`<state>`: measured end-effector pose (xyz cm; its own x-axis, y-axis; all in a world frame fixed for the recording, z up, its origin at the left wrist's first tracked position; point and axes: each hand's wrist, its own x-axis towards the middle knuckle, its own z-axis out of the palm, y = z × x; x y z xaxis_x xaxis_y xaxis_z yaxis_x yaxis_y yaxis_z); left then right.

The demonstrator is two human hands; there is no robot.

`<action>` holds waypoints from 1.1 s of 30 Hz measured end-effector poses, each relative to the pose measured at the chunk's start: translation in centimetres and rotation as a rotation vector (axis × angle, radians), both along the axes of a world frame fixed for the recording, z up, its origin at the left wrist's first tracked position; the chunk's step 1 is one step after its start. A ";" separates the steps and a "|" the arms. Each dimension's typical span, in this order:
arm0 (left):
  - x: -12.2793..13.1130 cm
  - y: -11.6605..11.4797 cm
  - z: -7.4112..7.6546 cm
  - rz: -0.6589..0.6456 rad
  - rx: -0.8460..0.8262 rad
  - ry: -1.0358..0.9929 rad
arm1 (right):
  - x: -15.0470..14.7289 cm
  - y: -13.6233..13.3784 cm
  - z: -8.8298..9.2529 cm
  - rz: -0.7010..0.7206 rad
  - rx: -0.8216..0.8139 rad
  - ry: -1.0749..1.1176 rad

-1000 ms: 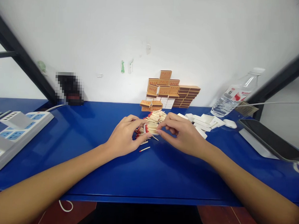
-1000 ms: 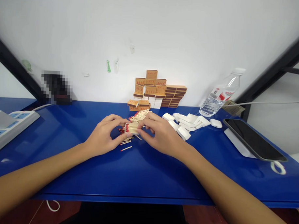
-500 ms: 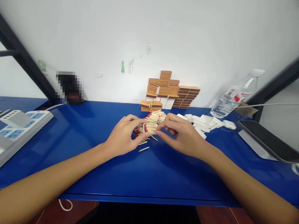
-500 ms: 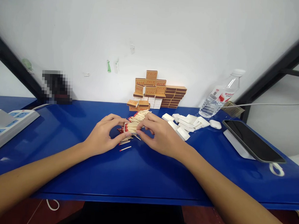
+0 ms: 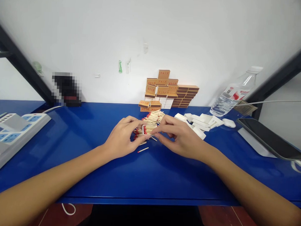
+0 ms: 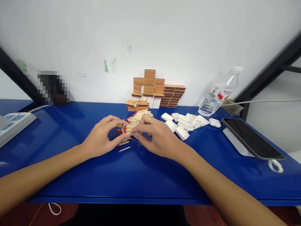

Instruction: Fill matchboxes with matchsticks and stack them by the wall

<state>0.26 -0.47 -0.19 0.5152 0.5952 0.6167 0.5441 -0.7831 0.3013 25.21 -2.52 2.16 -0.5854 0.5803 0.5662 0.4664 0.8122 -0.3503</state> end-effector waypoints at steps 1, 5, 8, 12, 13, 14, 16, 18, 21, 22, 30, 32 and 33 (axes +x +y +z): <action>0.0 0.0 0.0 -0.001 0.000 -0.002 | 0.0 0.0 0.0 0.002 0.004 0.005; 0.1 0.0 0.0 0.003 -0.005 -0.013 | 0.0 0.2 0.0 -0.039 0.029 0.063; -0.1 0.1 0.3 0.032 -0.005 -0.029 | 0.1 0.7 -0.7 -0.143 0.014 0.135; -1.1 1.1 0.8 0.173 0.026 -0.089 | 0.4 1.6 -2.8 -0.293 -0.062 0.199; -1.5 1.4 0.9 0.229 0.051 -0.104 | 0.4 1.7 -3.4 -0.330 -0.077 0.192; -1.8 1.7 0.9 0.268 0.077 -0.112 | 0.4 1.7 -3.9 -0.343 -0.083 0.185; -2.4 2.1 0.7 0.302 0.096 -0.103 | 0.3 1.5 -4.6 -0.324 -0.086 0.167; -2.6 2.3 0.3 0.274 0.093 -0.097 | 0.1 1.1 -4.9 -0.303 -0.104 0.161; -2.4 2.2 -0.1 0.262 0.069 -0.119 | -0.1 0.9 -4.6 -0.262 -0.102 0.161; -2.3 2.2 -0.1 0.260 0.063 -0.125 | -0.2 1.0 -4.5 -0.252 -0.103 0.150; -1.7 2.2 -0.1 0.215 0.076 -0.157 | -0.1 1.7 -5.0 -0.273 -0.117 0.120; -1.8 2.3 -0.3 0.218 0.068 -0.163 | -0.1 1.6 -5.1 -0.282 -0.107 0.132; -1.9 2.4 -0.3 0.222 0.062 -0.165 | -0.1 1.6 -5.1 -0.285 -0.095 0.133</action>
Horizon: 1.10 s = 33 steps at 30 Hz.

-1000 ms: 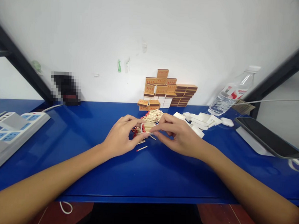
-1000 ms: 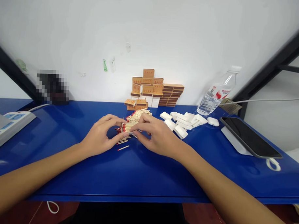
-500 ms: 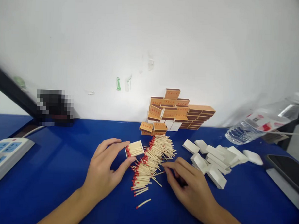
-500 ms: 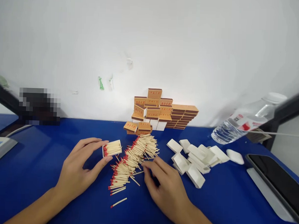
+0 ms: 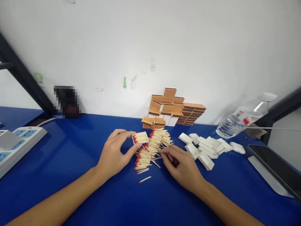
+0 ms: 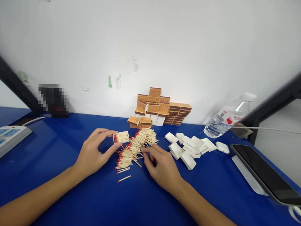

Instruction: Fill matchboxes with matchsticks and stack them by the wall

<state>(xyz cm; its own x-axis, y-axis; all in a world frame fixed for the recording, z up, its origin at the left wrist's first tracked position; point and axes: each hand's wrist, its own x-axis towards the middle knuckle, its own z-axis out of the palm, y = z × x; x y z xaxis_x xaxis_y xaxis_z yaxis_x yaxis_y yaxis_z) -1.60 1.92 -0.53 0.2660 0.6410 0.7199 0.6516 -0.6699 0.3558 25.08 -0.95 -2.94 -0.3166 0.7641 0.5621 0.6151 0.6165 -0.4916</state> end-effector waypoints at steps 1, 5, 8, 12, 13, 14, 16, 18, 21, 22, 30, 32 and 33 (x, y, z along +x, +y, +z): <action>-0.1 0.1 -0.1 0.006 -0.009 0.001 | 0.0 -0.1 0.0 0.000 0.017 -0.007; -0.4 0.4 -0.5 0.021 -0.059 0.000 | 0.0 -0.2 0.2 0.008 0.106 -0.059; -0.4 0.6 -0.6 0.018 -0.072 -0.016 | 0.1 -0.2 0.4 0.021 0.147 -0.087; -0.3 0.6 -0.3 0.008 -0.022 -0.038 | 0.3 0.0 0.8 -0.033 0.137 -0.058; -0.2 0.7 -0.2 0.007 -0.010 -0.041 | 0.4 0.1 1.0 -0.052 0.128 -0.035; -0.2 0.7 -0.1 -0.005 -0.001 -0.038 | 0.5 0.3 1.1 -0.070 0.120 -0.017; -0.2 0.7 0.1 -0.043 -0.011 -0.032 | 0.8 0.9 1.5 -0.101 0.133 -0.012; -0.2 0.7 0.2 -0.085 0.001 -0.018 | 1.5 1.6 2.0 -0.157 0.167 -0.037; -0.2 0.6 0.5 -0.124 0.050 0.002 | 3.5 2.8 3.5 -0.234 0.192 -0.136; -0.2 0.6 0.6 -0.133 0.068 0.007 | 4.4 3.1 4.1 -0.267 0.196 -0.172; -0.3 1.0 1.0 -0.163 0.154 0.040 | 11.5 3.8 7.5 -0.360 -0.059 -0.367; -0.3 1.2 0.9 -0.155 0.148 0.042 | 11.6 3.8 7.4 -0.346 -0.129 -0.379; -0.4 1.2 0.9 -0.149 0.138 0.043 | 11.3 3.8 7.2 -0.329 -0.163 -0.394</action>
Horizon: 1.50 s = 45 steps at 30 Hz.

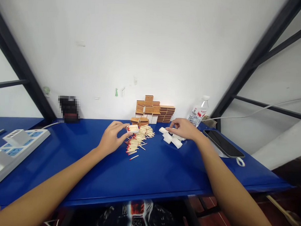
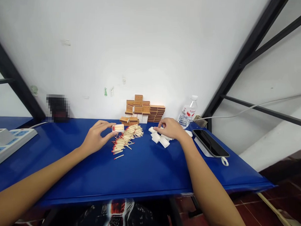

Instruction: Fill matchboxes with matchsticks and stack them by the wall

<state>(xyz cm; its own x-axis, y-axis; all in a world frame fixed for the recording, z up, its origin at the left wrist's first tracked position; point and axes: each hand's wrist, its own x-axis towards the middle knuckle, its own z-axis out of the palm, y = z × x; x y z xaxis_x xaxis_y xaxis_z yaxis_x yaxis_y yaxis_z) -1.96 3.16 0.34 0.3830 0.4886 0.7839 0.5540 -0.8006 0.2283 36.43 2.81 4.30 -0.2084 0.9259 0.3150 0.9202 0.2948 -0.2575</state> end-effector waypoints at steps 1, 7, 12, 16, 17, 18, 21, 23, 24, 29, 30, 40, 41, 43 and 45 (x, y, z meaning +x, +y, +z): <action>0.0 0.0 0.0 0.005 -0.012 0.001 | -0.4 0.0 -0.2 0.011 -0.038 -0.015; 0.3 -0.1 0.0 0.003 -0.050 -0.005 | -2.8 -0.1 -1.3 0.034 -0.088 -0.127; 0.3 -0.2 0.1 0.006 -0.065 -0.006 | -2.2 0.3 -1.5 -0.004 0.133 -0.062; 0.2 -0.2 0.1 0.008 -0.056 -0.007 | -0.5 2.0 -1.1 -0.166 0.239 0.176; 0.2 -0.2 0.1 0.010 -0.058 -0.007 | 0.0 2.7 -0.8 -0.226 0.232 0.288; 0.2 -0.3 0.1 0.012 -0.062 -0.006 | 0.5 3.5 -0.5 -0.293 0.224 0.407; 0.2 -0.3 0.0 0.021 -0.070 -0.016 | 1.7 6.1 0.8 -0.512 0.238 0.651; 0.3 -0.3 -0.1 0.023 -0.072 -0.025 | 2.0 7.7 1.5 -0.585 0.238 0.705; 0.3 -0.3 -0.1 0.025 -0.072 -0.030 | 2.1 8.3 1.7 -0.597 0.226 0.723; 0.3 -0.3 0.2 0.039 -0.051 -0.042 | 1.2 9.9 1.4 -0.598 0.163 0.821; 0.3 -0.4 0.2 0.041 -0.049 -0.043 | 1.0 10.0 1.4 -0.600 0.162 0.840; 0.4 -0.3 0.0 0.049 -0.098 -0.067 | -2.3 5.7 2.5 -0.462 0.389 1.027; 0.5 -0.3 0.0 0.054 -0.099 -0.079 | -3.7 4.6 1.9 -0.329 0.308 1.080; 0.5 -0.4 0.1 0.061 -0.102 -0.100 | -6.7 2.4 0.4 -0.110 0.063 1.146; 0.5 -0.5 0.2 0.056 -0.101 -0.111 | -9.5 0.6 -1.2 0.018 -0.093 1.167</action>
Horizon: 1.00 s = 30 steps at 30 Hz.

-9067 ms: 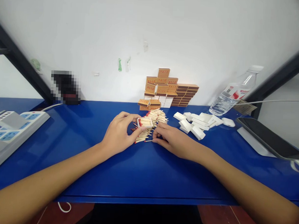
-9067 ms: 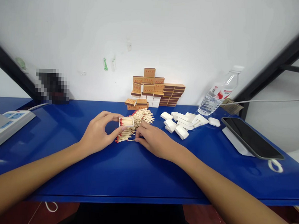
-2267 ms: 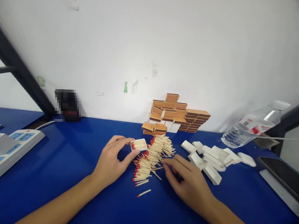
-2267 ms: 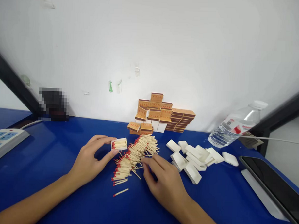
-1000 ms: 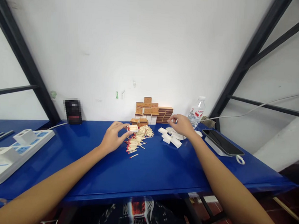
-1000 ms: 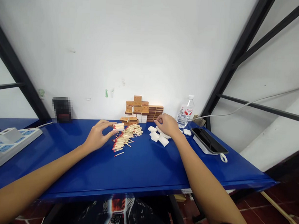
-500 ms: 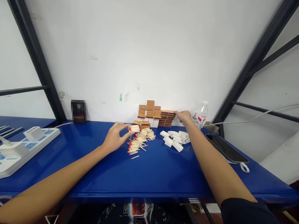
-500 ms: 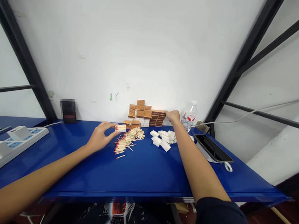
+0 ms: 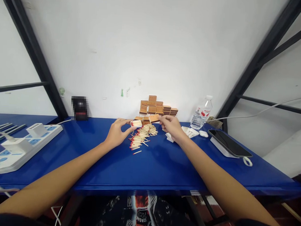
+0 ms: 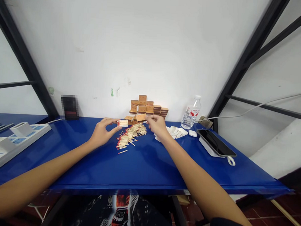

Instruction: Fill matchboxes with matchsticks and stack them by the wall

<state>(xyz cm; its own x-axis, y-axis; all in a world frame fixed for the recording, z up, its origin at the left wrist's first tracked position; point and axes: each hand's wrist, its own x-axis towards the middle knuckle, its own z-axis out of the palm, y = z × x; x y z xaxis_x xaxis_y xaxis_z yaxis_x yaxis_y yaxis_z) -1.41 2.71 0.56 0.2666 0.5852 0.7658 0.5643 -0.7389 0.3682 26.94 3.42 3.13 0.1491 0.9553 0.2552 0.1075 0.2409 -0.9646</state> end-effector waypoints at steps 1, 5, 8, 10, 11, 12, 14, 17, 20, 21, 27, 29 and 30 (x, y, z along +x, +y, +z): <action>0.0 -0.1 0.1 -0.007 0.004 0.000 | -1.1 -0.6 -0.6 0.062 -0.017 0.015; 0.2 -0.5 0.3 -0.040 0.018 0.018 | -3.1 -1.7 -1.5 0.188 -0.036 0.027; 0.2 -0.7 0.4 -0.048 0.019 0.017 | -2.7 -1.7 -1.1 0.231 -0.018 0.017; 0.2 -0.8 0.4 -0.051 0.015 0.019 | -2.3 -1.8 -0.8 0.273 0.001 0.011; 0.2 -0.8 0.4 -0.051 0.012 0.022 | -2.1 -1.8 -0.8 0.293 0.004 0.009; 0.2 -0.7 0.4 -0.050 0.009 0.025 | -2.0 -1.8 -0.7 0.309 0.000 0.007; 0.2 -0.7 0.3 -0.046 0.005 0.029 | -2.0 -1.9 -0.8 0.327 -0.014 0.001; 0.3 -0.6 0.3 -0.048 -0.009 0.032 | -2.1 -1.9 -0.9 0.347 -0.016 -0.007; 0.3 -0.7 0.4 -0.052 -0.025 0.032 | -2.2 -1.9 -0.9 0.358 0.005 -0.016; 0.3 -0.8 0.4 -0.056 -0.027 0.030 | -2.2 -1.9 -0.9 0.358 0.009 -0.023; 0.2 -0.8 0.4 -0.083 -0.032 0.049 | -2.2 -2.0 -0.9 0.369 0.001 -0.099; 0.2 -0.8 0.4 -0.087 -0.036 0.050 | -2.1 -2.0 -0.9 0.379 0.011 -0.106; 0.1 -0.7 0.4 -0.087 -0.040 0.042 | -2.1 -2.1 -0.9 0.389 0.016 -0.106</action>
